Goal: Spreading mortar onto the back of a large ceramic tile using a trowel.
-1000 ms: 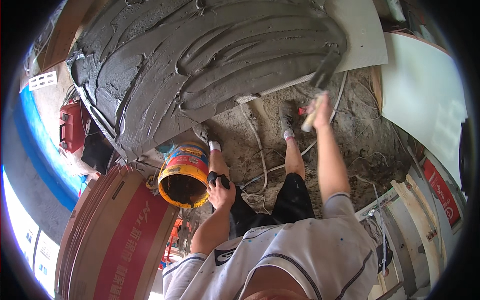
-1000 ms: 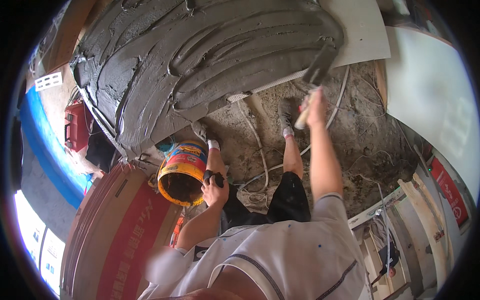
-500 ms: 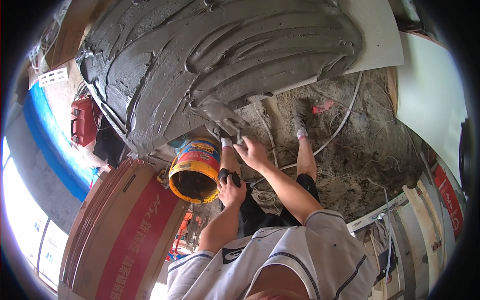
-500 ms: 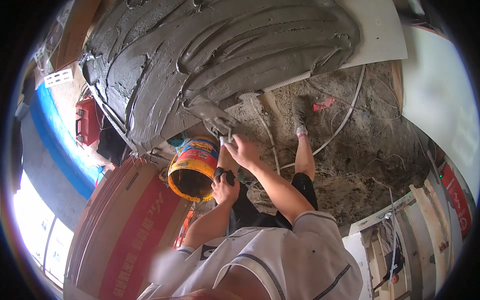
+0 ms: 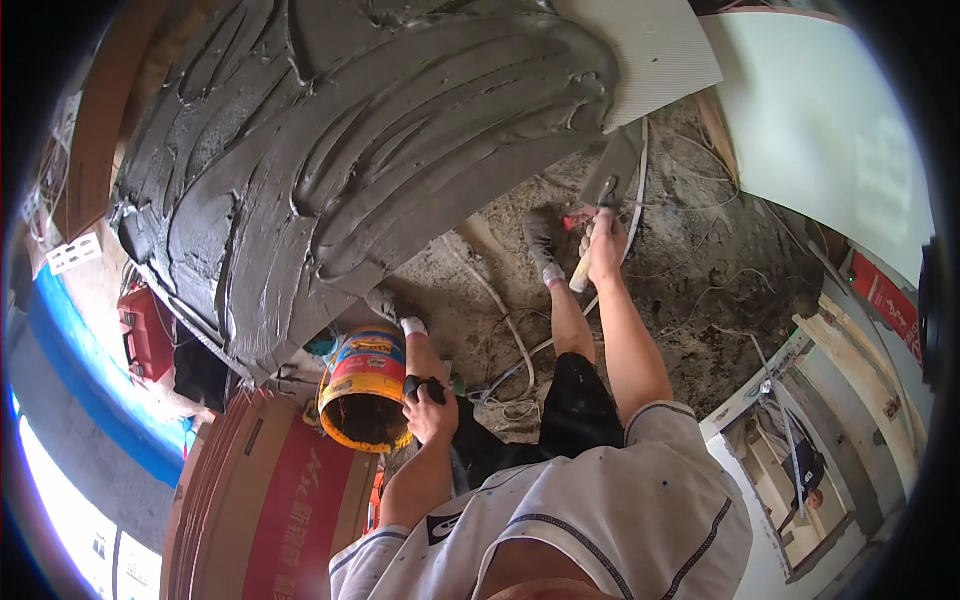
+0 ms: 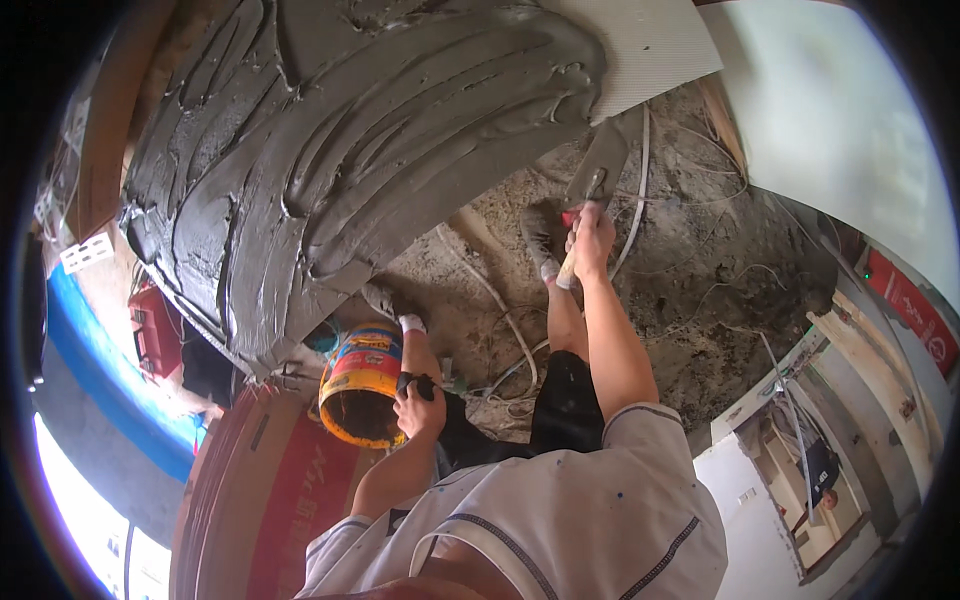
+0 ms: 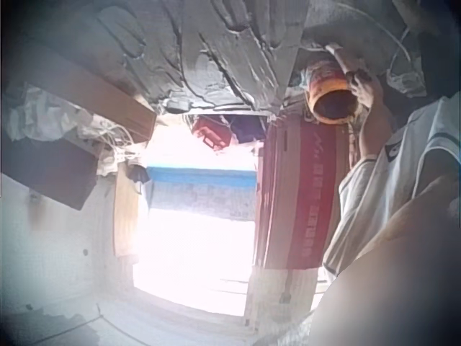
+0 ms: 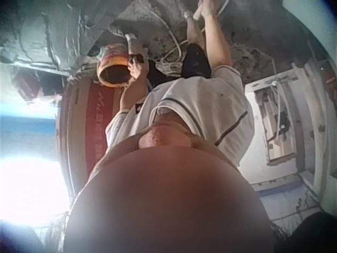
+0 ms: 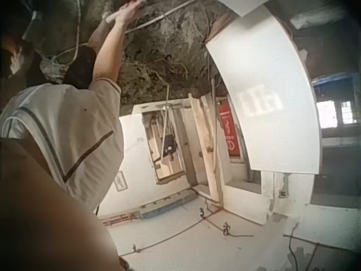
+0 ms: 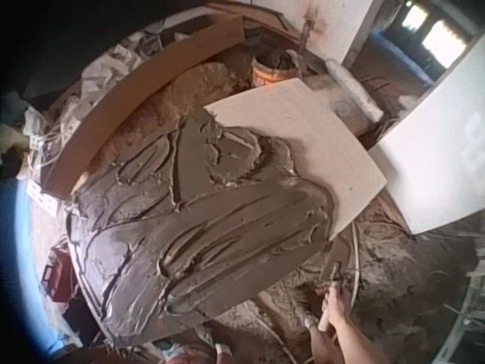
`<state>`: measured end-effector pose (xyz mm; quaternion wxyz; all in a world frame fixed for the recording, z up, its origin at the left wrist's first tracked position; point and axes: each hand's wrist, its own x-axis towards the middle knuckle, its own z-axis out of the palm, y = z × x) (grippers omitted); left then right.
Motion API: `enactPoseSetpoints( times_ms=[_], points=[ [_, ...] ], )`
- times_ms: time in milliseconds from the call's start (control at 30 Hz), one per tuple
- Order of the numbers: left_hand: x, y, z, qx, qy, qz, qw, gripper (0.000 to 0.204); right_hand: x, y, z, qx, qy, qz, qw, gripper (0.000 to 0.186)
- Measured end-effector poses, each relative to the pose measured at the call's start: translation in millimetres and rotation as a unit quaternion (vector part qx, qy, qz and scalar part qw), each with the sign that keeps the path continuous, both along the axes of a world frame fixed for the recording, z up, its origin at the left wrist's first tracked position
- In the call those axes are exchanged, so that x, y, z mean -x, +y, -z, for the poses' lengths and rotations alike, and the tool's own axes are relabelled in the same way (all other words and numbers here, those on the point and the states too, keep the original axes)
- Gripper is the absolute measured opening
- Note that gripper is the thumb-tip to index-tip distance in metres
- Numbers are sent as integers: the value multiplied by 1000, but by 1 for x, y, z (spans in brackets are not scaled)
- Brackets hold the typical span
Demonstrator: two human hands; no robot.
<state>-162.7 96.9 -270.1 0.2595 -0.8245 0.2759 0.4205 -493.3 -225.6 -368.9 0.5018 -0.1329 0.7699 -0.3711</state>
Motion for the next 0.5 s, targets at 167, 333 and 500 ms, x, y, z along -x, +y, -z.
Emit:
enactPoseSetpoints(
  times_ms=[167,333,500],
  points=[
    [6,-10,-2,-6,3,9,1000,74,16,-83,-3,37,-49,-19,998,40],
    [6,-12,2,23,11,4,1000,72,106,-116,19,0,69,49,996,40],
    [-12,-5,-5,20,-9,-15,1000,70,40,-76,-51,-19,71,-183,980,39]
  ],
)
